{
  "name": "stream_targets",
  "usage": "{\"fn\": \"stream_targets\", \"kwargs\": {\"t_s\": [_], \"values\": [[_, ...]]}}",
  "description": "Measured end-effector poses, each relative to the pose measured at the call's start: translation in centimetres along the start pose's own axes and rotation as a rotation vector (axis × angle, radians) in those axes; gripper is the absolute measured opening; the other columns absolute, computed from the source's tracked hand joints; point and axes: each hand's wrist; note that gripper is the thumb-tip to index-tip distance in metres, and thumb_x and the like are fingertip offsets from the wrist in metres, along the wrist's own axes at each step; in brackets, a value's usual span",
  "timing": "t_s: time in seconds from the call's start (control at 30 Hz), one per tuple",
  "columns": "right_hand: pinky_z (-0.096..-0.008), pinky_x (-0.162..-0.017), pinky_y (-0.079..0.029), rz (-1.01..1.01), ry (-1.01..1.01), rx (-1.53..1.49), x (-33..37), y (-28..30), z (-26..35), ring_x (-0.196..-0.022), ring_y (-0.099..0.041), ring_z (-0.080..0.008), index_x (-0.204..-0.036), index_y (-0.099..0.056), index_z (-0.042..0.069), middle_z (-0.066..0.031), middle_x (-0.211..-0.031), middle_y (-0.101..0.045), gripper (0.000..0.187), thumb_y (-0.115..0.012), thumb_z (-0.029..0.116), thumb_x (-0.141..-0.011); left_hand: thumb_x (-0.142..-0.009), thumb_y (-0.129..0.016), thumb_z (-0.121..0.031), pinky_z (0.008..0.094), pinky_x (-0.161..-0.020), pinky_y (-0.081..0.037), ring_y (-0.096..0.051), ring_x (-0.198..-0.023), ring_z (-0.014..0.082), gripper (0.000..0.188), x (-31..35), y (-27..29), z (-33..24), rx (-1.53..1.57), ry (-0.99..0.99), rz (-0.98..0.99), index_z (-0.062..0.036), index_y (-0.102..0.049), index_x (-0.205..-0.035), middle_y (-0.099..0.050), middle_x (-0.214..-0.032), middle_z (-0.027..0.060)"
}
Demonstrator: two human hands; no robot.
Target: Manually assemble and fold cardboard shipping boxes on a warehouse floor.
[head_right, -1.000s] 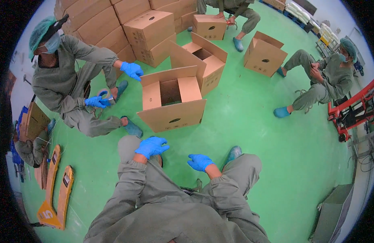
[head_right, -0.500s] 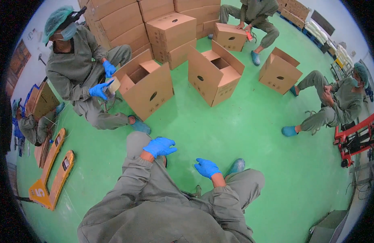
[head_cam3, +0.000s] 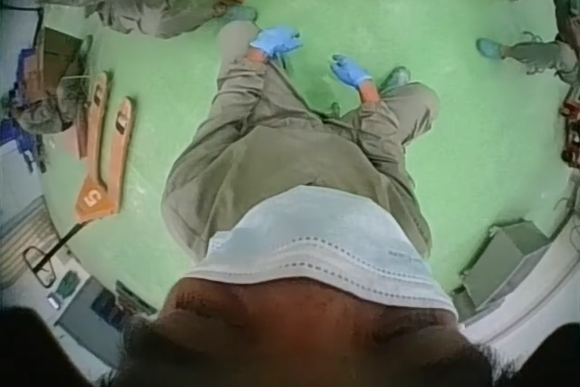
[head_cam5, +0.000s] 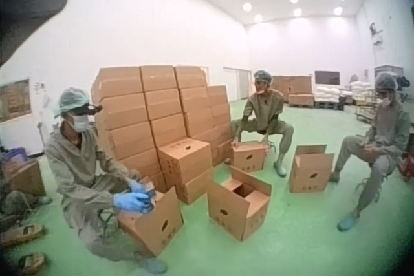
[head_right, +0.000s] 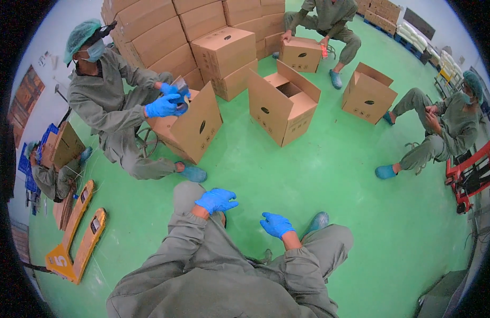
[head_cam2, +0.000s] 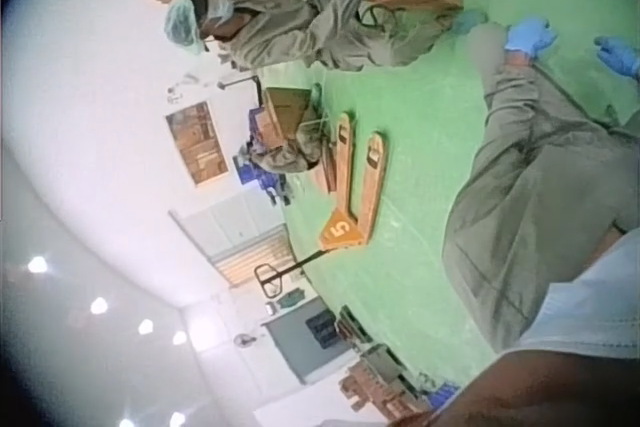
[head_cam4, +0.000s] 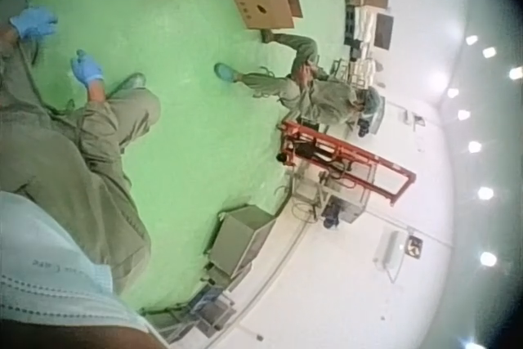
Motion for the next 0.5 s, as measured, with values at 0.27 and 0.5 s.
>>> {"fn": "stream_targets", "kwargs": {"t_s": [0.27,0.5], "values": [[-0.0421,-0.082,-0.045,-0.002,-0.005,-0.001,0.2,0.3,0.2,-0.094,-0.057,-0.0340,-0.118,-0.050,0.005,-0.0169,-0.102,-0.060,0.048,-0.048,0.037,-0.082,-0.081,-0.048,-0.046,0.0429,-0.084,-0.044,-0.055,-0.098,0.0336,0.048,-0.2,-0.4,0.3,0.010,-0.012,-0.027,-0.0074,-0.057,-0.108,-0.059,-0.105,0.0174],[-0.0408,-0.083,-0.045,-0.010,0.003,0.006,0.2,0.6,0.5,-0.095,-0.058,-0.0330,-0.120,-0.049,0.005,-0.0175,-0.104,-0.060,0.048,-0.047,0.035,-0.083,-0.081,-0.047,-0.047,0.0431,-0.083,-0.044,-0.055,-0.098,0.0337,0.049,-0.2,-0.2,0.4,0.001,-0.016,-0.032,-0.0067,-0.057,-0.107,-0.058,-0.105,0.0178]]}}
Point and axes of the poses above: each hand's wrist, its own x-axis away from the middle knuckle, its own y-axis out of the back of the hand, z = x × y
